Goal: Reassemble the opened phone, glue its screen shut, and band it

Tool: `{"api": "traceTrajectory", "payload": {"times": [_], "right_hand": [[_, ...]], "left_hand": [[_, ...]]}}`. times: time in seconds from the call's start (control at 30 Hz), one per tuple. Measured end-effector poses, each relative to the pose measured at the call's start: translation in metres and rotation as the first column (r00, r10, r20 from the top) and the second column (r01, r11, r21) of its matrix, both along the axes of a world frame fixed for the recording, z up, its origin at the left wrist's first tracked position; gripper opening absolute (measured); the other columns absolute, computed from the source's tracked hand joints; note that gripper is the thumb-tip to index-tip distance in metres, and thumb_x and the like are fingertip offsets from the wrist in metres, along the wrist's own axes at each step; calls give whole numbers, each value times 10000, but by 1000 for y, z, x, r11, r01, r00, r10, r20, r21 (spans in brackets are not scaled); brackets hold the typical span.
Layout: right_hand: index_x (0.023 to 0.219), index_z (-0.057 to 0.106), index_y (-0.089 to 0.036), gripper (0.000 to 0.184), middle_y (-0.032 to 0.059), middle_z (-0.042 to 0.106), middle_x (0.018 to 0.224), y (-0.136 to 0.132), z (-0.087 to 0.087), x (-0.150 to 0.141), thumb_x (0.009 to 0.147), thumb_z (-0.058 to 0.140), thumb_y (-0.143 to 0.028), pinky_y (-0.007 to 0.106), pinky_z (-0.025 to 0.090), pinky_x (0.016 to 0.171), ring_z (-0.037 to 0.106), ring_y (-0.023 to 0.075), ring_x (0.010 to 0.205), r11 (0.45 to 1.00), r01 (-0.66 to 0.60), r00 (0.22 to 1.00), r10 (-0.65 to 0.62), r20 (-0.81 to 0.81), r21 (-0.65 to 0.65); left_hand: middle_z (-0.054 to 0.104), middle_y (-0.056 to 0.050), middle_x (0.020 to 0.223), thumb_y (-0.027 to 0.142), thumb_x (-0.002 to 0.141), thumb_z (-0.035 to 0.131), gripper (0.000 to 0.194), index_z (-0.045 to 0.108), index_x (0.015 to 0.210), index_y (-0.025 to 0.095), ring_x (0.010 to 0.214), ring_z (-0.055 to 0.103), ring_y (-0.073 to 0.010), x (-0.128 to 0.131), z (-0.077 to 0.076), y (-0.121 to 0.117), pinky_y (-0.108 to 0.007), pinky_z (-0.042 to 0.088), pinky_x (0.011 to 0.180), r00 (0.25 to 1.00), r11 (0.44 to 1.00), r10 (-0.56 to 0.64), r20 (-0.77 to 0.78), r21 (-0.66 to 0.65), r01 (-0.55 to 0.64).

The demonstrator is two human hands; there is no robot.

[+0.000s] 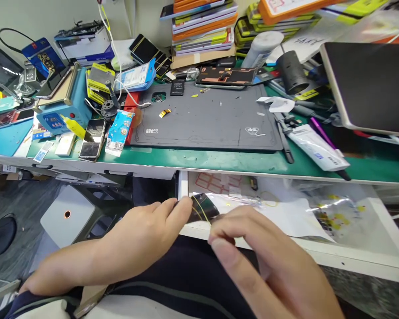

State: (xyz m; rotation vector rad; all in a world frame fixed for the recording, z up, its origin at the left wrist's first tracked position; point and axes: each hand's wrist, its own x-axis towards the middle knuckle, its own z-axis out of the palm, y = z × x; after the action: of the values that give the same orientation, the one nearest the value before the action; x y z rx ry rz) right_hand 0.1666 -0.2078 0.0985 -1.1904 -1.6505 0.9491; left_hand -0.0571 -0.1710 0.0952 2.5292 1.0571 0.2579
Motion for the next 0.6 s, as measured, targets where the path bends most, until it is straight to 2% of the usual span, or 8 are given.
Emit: {"api": "traceTrajectory", "payload": {"times": [0.1, 0.2, 0.23, 0.3, 0.37, 0.47, 0.53, 0.6], "right_hand": [[956, 631, -326, 101, 20, 670, 787, -7, -5, -5, 1042, 629, -274, 353, 549, 594, 653, 213, 681, 992, -11, 998, 2, 69, 128], [885, 622, -322, 151, 21, 675, 797, -8, -21, 1, 1012, 661, -251, 430, 594, 828, 680, 246, 799, 981, 79, 995, -90, 50, 177], [860, 635, -325, 168, 22, 673, 801, -7, -27, 5, 1009, 675, -260, 466, 580, 952, 690, 262, 878, 982, 119, 993, -122, 7, 148], [802, 675, -329, 200, 34, 650, 798, -5, -39, 13, 994, 727, -310, 542, 474, 1179, 679, 300, 1051, 986, 162, 969, -166, -183, -32], [720, 663, -315, 276, 48, 572, 759, 0, -45, 18, 955, 772, -409, 598, 415, 1252, 650, 335, 1104, 963, 123, 881, -217, -421, -239], [650, 491, -276, 421, 43, 423, 736, 13, -43, 17, 942, 667, -524, 604, 533, 1145, 613, 313, 961, 927, 38, 724, -283, -629, -372], [658, 311, -253, 468, 12, 293, 718, 28, -37, 14, 943, 577, -511, 495, 628, 861, 485, 236, 721, 911, -11, 672, -299, -677, -413], [667, 226, -247, 496, -21, 213, 706, 44, -30, 11, 914, 588, -479, 373, 512, 569, 272, 168, 576, 881, -115, 667, -274, -692, -459]], "left_hand": [[833, -72, 1093, 214, 1119, 510, 526, 450, 1642, 224, 773, 818, -227, 1, -8, 3, -315, 671, 726, 986, 978, 146, 84, -159, -132], [829, -39, 1275, 318, 1104, 648, 608, 433, 1672, 347, 920, 845, -214, 1, -17, 0, -298, 675, 835, 894, 911, 330, 302, -350, -219], [825, -32, 1300, 329, 1087, 694, 602, 472, 1646, 355, 988, 845, -211, 1, -21, -2, -292, 675, 886, 833, 887, 387, 396, -408, -218], [833, -35, 1284, 332, 1066, 744, 547, 545, 1576, 324, 1089, 834, -210, 4, -28, -10, -293, 673, 970, 674, 857, 463, 576, -484, -176], [834, -53, 1285, 346, 1061, 759, 517, 559, 1535, 296, 1133, 831, -230, 7, -33, -18, -343, 682, 1024, 541, 850, 489, 685, -513, -118], [827, -81, 1309, 378, 1071, 744, 534, 520, 1548, 290, 1111, 844, -264, 10, -36, -25, -414, 715, 1000, 487, 872, 451, 748, -485, -63], [836, -61, 1282, 317, 1062, 756, 565, 514, 1573, 333, 1033, 859, -237, 8, -34, -23, -361, 733, 917, 517, 925, 362, 776, -368, -96], [837, -51, 1303, 208, 1042, 757, 637, 512, 1605, 375, 1029, 863, -219, 3, -29, -16, -308, 729, 883, 602, 979, 205, 772, -172, -112]]}}
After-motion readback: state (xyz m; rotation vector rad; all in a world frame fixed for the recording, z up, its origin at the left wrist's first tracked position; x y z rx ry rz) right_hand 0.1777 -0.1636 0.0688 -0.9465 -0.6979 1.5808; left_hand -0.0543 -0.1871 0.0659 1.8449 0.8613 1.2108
